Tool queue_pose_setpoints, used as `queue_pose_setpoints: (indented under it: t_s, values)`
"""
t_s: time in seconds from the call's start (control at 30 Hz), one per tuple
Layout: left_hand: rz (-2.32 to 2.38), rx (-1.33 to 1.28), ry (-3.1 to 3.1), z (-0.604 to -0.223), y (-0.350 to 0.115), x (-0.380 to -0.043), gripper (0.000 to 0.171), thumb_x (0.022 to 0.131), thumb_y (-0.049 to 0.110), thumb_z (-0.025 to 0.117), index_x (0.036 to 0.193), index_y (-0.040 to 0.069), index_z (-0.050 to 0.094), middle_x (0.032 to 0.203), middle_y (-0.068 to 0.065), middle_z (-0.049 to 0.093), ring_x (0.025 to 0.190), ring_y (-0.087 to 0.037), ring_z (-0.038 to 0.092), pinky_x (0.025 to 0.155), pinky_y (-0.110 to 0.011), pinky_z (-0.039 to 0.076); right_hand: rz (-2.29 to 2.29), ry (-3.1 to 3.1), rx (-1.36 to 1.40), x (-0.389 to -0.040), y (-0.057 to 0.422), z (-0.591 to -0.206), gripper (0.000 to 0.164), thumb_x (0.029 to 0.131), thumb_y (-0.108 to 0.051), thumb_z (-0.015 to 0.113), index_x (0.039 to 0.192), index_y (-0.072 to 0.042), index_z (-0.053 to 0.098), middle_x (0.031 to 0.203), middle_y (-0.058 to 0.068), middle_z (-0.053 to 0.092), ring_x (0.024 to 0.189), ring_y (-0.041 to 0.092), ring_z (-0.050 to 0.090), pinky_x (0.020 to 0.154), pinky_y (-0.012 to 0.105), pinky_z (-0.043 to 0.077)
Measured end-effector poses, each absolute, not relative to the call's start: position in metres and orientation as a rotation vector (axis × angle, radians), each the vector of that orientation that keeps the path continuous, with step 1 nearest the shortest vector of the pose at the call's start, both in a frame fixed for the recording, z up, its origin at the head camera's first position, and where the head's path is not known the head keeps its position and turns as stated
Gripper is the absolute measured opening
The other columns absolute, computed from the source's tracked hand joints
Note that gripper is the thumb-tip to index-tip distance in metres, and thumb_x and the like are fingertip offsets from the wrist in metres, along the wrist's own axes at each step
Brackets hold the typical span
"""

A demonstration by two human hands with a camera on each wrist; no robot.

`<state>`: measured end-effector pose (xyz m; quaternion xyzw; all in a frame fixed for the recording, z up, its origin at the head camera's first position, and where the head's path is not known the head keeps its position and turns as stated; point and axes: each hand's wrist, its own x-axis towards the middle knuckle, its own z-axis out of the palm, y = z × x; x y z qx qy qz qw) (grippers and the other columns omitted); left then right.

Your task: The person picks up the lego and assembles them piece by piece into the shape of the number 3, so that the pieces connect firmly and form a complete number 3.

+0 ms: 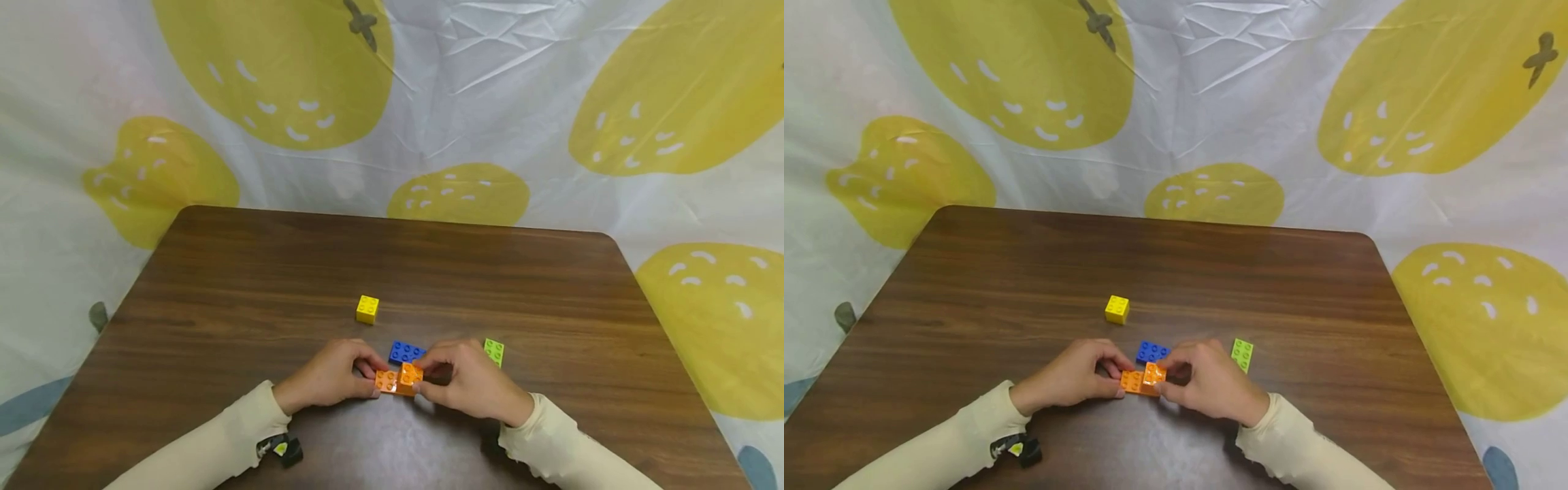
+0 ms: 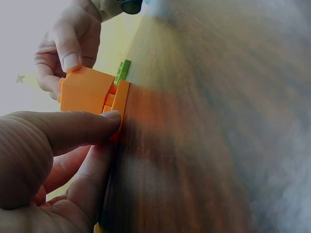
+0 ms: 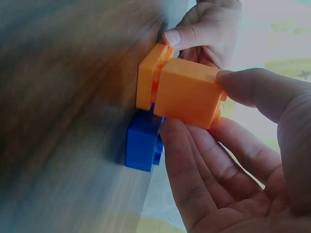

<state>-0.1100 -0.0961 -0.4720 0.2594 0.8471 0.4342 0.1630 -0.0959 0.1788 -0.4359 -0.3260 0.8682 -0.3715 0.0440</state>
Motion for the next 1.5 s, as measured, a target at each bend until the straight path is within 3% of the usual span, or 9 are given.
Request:
queue_pose_setpoints:
  t_s: [0.43, 0.97, 1.5]
  values:
    - [1.281, 0.768, 2.396, -0.471, -0.094, -0.111, 0.032, 0.078, 0.012, 0.092, 0.108, 0.012, 0.081, 0.095, 0.004, 0.075, 0.084, -0.002, 0.068, 0.078, -0.020, 0.057, -1.051, 2.767, -1.054, -0.094, 0.173, -0.434, 0.024, 0.075, -0.017, 0.094, 0.096, -0.017, 0.083, 0.087, -0.012, 0.075, 0.077, 0.004, 0.069, 0.069, 0.023, 0.058]
    - [1.274, 0.738, 2.416, -0.474, -0.097, -0.111, 0.032, 0.078, 0.015, 0.092, 0.108, 0.014, 0.081, 0.092, 0.008, 0.075, 0.082, 0.000, 0.066, 0.075, -0.020, 0.055, -1.204, 2.629, -0.988, -0.096, 0.174, -0.444, 0.028, 0.081, -0.015, 0.093, 0.106, -0.010, 0.083, 0.088, -0.005, 0.076, 0.077, 0.004, 0.072, 0.067, 0.022, 0.063]
    - [1.297, 0.733, 2.388, -0.473, -0.096, -0.110, 0.032, 0.077, 0.011, 0.092, 0.107, 0.011, 0.080, 0.093, 0.004, 0.075, 0.082, -0.002, 0.067, 0.076, -0.019, 0.056, -1.239, 2.540, -0.927, -0.099, 0.177, -0.442, 0.023, 0.085, -0.019, 0.091, 0.105, -0.013, 0.081, 0.090, -0.005, 0.077, 0.080, 0.002, 0.071, 0.070, 0.023, 0.064]
